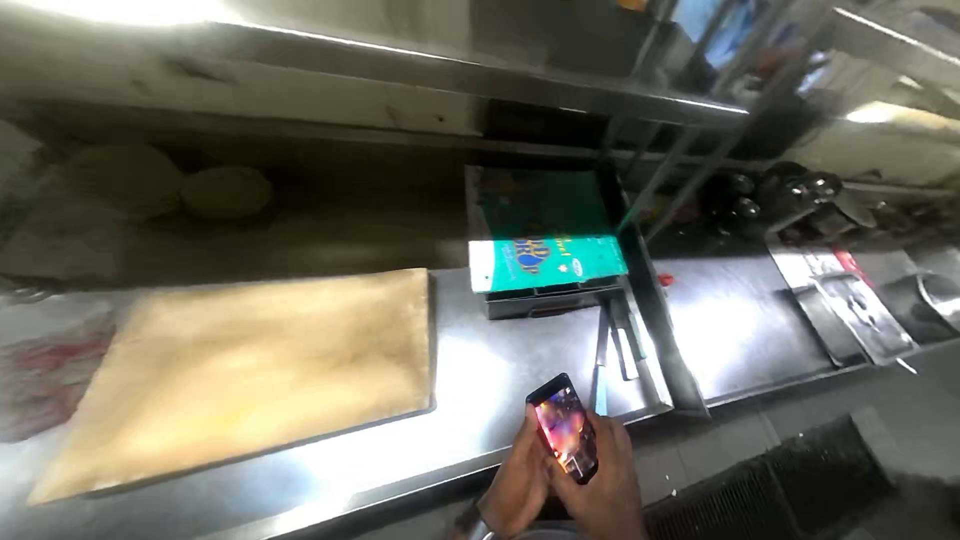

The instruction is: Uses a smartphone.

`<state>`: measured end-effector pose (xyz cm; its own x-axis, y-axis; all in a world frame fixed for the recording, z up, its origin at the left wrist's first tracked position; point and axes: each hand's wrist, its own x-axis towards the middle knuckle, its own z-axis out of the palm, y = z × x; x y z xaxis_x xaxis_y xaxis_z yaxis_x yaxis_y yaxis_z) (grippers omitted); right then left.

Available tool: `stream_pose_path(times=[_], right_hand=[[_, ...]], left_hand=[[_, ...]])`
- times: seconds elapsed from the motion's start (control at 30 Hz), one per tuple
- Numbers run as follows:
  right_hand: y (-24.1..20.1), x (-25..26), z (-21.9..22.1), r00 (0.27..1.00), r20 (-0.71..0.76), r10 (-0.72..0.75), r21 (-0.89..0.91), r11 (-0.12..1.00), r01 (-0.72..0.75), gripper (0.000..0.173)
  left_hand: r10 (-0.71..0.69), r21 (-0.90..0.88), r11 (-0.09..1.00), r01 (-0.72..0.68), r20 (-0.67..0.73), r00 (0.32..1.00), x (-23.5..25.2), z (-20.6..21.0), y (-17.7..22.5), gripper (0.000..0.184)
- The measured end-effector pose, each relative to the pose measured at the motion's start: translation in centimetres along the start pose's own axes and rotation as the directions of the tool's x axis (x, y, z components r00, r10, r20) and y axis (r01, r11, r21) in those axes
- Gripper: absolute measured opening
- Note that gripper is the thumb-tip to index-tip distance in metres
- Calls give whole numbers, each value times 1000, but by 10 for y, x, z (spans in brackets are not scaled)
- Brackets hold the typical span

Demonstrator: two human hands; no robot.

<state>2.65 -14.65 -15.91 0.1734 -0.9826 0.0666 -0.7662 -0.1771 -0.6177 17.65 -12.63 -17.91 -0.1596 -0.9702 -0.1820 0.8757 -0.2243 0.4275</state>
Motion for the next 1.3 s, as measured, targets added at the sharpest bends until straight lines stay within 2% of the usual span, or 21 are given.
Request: stream_pose_path(times=[0.23,0.37,0.57,0.67,0.77,0.9,1.0,1.07,1.2,1.3], right_hand=[[66,-16,-87,967,-230,107,-33,992,-118,92],[126,-30,-148,930,-347,120,-42,989,-144,90],[212,-68,-235,867,-433,245,-6,961,-275,90],[243,-91,-268,812,-475,340,32,929,-370,91],[268,-111,-298,739,-516,434,132,892,-432,95],[305,-133,-327,640,-537,550,347,835,-427,90],[337,-144,-350,602,-473,644,627,725,-283,66],[364,-150,-365,620,-364,695,798,576,-177,55],[415,-149,-404,681,-57,730,972,197,-130,49],[462,-136,-430,709,-41,704,989,131,-73,53]], left_hand=[[-137,73,989,125,180,974,44,85,-76,78],[-190,137,977,161,227,955,69,138,-146,79],[-300,242,943,229,317,900,100,211,-250,76],[-401,240,912,333,350,847,111,238,-296,74],[-526,238,850,469,396,752,124,262,-336,75],[-641,258,761,595,435,632,151,286,-389,76],[-715,361,697,620,413,564,179,306,-431,80],[-768,480,639,601,349,538,198,322,-458,83],[-836,635,523,568,253,487,239,358,-516,83],[-869,691,467,552,241,433,280,388,-560,80]])
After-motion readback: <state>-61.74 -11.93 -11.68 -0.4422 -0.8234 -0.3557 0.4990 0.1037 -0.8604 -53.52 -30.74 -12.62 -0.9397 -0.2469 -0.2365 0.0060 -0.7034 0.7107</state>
